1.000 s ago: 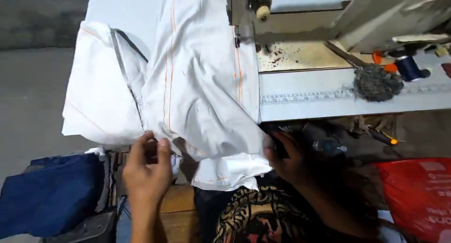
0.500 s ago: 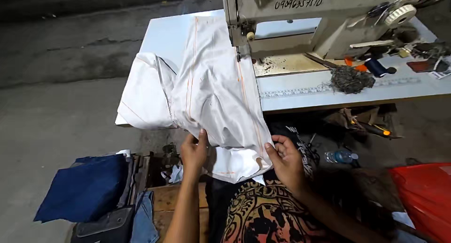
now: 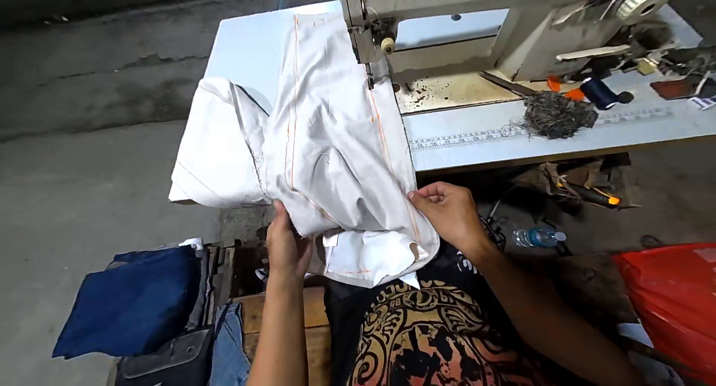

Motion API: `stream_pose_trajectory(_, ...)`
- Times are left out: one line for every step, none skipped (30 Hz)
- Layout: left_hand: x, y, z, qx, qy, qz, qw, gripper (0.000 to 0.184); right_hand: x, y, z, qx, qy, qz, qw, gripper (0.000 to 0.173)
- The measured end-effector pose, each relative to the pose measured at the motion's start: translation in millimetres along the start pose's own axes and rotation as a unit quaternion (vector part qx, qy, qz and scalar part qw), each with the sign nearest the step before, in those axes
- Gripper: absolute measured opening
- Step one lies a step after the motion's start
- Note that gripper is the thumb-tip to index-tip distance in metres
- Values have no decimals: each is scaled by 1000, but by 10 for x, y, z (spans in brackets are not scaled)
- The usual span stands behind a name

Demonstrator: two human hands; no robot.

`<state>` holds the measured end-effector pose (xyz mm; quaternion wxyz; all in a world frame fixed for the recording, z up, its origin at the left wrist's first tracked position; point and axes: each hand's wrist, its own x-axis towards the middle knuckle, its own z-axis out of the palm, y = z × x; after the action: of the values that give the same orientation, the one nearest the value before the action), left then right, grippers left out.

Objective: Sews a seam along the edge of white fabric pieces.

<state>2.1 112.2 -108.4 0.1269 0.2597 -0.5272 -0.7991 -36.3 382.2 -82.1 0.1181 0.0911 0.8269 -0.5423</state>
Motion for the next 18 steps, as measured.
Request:
stream_pose_trajectory(15,-14,-25,17,2,-12,1000,35,6,16,5,9,-4,5,1000,19)
stream_pose_trajectory(22,-2,-33,28,-5,-18,999,30,19,25,13,20,-6,8,1000,18)
stream_pose_trajectory(24,19,-36,36,-15,-20,999,28,34,27,22,30,-10,9,999,17)
stream_pose_trajectory(28,41,-44,40,-27,-19,999,27,44,23,32,38,-14,10,999,17)
stream_pose_trajectory(36,56,-55,42,-39,-17,998,26,50,17,42,43,-17,10,999,16)
stream_pose_trajectory(40,67,-60,41,-49,-16,998,27,53,7,53,43,-20,11,999,15)
stream_pose_trajectory(38,73,-55,37,-54,-17,998,27,50,1,67,40,-21,10,999,15)
stream_pose_trajectory(35,77,-39,31,-56,-18,998,28,49,0,81,37,-21,7,999,15)
stream_pose_trajectory(31,83,-16,25,-54,-19,998,28,50,-2,91,32,-21,5,999,15)
stream_pose_trajectory(26,86,1,20,-52,-20,998,28,49,2,98,25,-21,4,999,15)
stream_pose_trajectory(24,89,11,17,-49,-20,998,27,47,15,106,19,-19,-1,1000,15)
stream_pose_trajectory(27,90,14,14,-48,-18,999,28,46,31,112,14,-18,-6,1000,17)
stream_pose_trajectory(31,85,12,9,-47,-14,999,29,46,44,124,7,-13,-10,1000,20)
stream_pose_trajectory(31,80,14,2,-42,-10,999,31,45,53,143,2,-7,-12,1000,22)
stream_pose_trajectory(32,75,20,-7,-36,-5,999,33,46,62,167,1,-5,-13,1000,21)
stream_pose_trajectory(39,68,14,-13,-33,-2,999,34,50,71,194,2,-8,-14,1000,20)
stream_pose_trajectory(50,59,3,-21,-30,3,999,34,56,77,221,5,-14,-12,1000,19)
stream_pose_trajectory(63,53,-5,-28,-27,6,999,34,65,76,243,13,-23,-7,1000,18)
